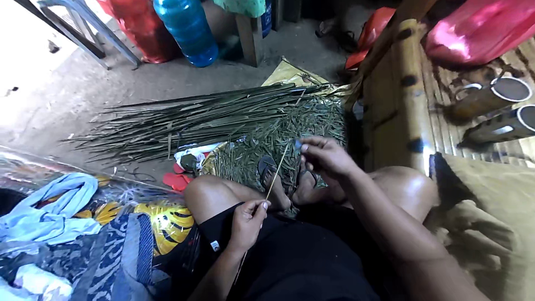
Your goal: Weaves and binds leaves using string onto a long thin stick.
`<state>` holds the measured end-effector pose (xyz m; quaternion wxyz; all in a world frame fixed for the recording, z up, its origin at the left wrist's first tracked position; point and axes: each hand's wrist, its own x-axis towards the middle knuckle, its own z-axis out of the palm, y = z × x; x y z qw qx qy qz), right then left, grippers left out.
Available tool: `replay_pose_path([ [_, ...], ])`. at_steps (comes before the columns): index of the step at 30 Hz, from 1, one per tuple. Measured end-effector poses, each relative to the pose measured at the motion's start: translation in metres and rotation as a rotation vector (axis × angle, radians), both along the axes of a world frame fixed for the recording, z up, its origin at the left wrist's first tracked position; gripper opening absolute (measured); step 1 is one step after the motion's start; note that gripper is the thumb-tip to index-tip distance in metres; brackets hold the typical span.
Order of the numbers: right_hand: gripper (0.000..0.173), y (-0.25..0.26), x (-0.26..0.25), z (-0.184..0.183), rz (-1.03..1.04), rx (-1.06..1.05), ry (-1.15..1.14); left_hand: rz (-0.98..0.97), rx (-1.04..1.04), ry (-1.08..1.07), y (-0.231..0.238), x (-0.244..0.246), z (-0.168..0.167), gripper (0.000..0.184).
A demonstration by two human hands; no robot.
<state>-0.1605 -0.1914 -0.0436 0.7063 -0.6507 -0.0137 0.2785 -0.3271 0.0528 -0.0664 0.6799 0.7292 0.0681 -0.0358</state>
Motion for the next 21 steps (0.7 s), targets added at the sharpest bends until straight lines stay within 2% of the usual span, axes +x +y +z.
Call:
replay_pose_path([
  [3, 0.032, 0.025, -0.040, -0.013, 0.252, 0.064, 0.082, 0.009, 0.105, -0.059, -0.002, 0.008, -0.005, 0.014],
  [5, 0.029, 0.032, -0.050, -0.018, 0.299, 0.107, 0.103, -0.005, 0.159, -0.102, -0.004, 0.009, -0.008, 0.014],
  [8, 0.024, 0.023, -0.033, -0.011, 0.187, 0.042, 0.055, -0.029, 0.239, -0.149, -0.001, 0.003, -0.010, 0.014],
  [12, 0.028, -0.006, 0.009, -0.006, -0.132, -0.024, 0.037, -0.032, 0.288, -0.163, 0.004, -0.005, -0.012, 0.013],
  [14, 0.029, -0.010, 0.014, 0.000, -0.178, -0.035, 0.037, -0.018, 0.274, -0.157, 0.004, -0.006, -0.012, 0.013],
  [19, 0.030, 0.024, -0.038, -0.012, 0.176, 0.028, 0.091, -0.001, 0.254, -0.151, -0.001, 0.002, -0.012, 0.013],
  [21, 0.027, 0.034, -0.053, -0.019, 0.237, 0.066, 0.131, -0.006, 0.267, -0.138, -0.001, 0.005, -0.013, 0.014],
])
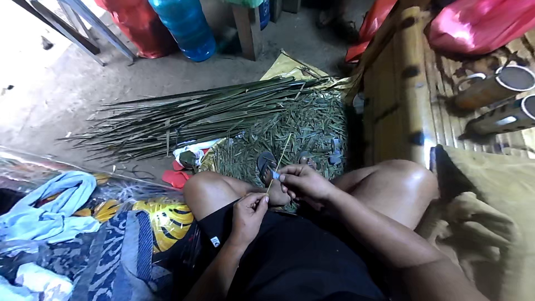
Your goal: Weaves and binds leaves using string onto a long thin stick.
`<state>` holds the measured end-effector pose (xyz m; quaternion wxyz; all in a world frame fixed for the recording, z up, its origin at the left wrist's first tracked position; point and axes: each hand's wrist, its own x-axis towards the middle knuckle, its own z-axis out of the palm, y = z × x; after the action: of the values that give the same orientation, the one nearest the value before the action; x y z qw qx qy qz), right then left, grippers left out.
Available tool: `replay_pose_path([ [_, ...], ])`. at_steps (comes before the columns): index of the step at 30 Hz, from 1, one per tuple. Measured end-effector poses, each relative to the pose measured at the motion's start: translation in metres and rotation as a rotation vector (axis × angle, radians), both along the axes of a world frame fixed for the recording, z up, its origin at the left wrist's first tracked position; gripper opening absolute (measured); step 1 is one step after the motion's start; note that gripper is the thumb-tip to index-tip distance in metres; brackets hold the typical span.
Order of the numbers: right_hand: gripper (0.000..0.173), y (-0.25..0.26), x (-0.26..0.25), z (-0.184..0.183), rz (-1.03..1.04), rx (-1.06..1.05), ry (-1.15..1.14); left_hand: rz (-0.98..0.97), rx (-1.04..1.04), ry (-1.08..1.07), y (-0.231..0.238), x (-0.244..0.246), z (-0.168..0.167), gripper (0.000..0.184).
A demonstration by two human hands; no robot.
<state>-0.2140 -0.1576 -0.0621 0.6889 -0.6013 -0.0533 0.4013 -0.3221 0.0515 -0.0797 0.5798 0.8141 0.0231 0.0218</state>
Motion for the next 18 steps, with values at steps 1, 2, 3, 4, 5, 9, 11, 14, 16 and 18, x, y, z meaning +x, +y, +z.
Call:
replay_pose_path([
  [1, 0.026, 0.002, -0.002, -0.001, -0.002, 0.010, 0.007, -0.002, 0.005, 0.003, 0.001, 0.000, 0.000, 0.014],
  [2, 0.025, 0.002, -0.001, 0.000, -0.017, 0.005, 0.001, -0.006, 0.012, 0.000, 0.002, 0.000, 0.000, 0.014],
  [3, 0.025, -0.001, 0.004, 0.002, -0.042, -0.016, -0.019, -0.012, 0.020, -0.004, 0.004, -0.001, 0.000, 0.013],
  [4, 0.024, -0.005, 0.012, 0.004, -0.082, -0.048, -0.043, -0.018, 0.027, -0.005, 0.005, -0.002, -0.001, 0.013],
  [5, 0.023, -0.011, 0.022, 0.007, -0.130, -0.084, -0.069, -0.022, 0.037, -0.005, 0.006, -0.003, -0.001, 0.013],
  [9, 0.028, -0.040, 0.064, 0.010, -0.374, -0.170, -0.110, -0.004, 0.066, 0.007, 0.006, -0.016, -0.006, 0.012],
  [11, 0.031, -0.042, 0.066, 0.018, -0.433, -0.200, -0.072, 0.018, 0.072, 0.012, 0.006, -0.020, -0.009, 0.013],
  [14, 0.035, -0.027, 0.037, 0.010, -0.249, -0.154, -0.024, 0.042, 0.077, 0.018, 0.002, -0.014, -0.009, 0.012],
  [16, 0.035, -0.011, 0.009, -0.005, -0.077, -0.077, -0.017, 0.041, 0.055, 0.035, -0.001, -0.007, -0.007, 0.013],
  [18, 0.029, 0.000, -0.009, -0.010, -0.024, -0.006, -0.009, 0.028, 0.044, 0.043, -0.003, -0.001, -0.005, 0.013],
])
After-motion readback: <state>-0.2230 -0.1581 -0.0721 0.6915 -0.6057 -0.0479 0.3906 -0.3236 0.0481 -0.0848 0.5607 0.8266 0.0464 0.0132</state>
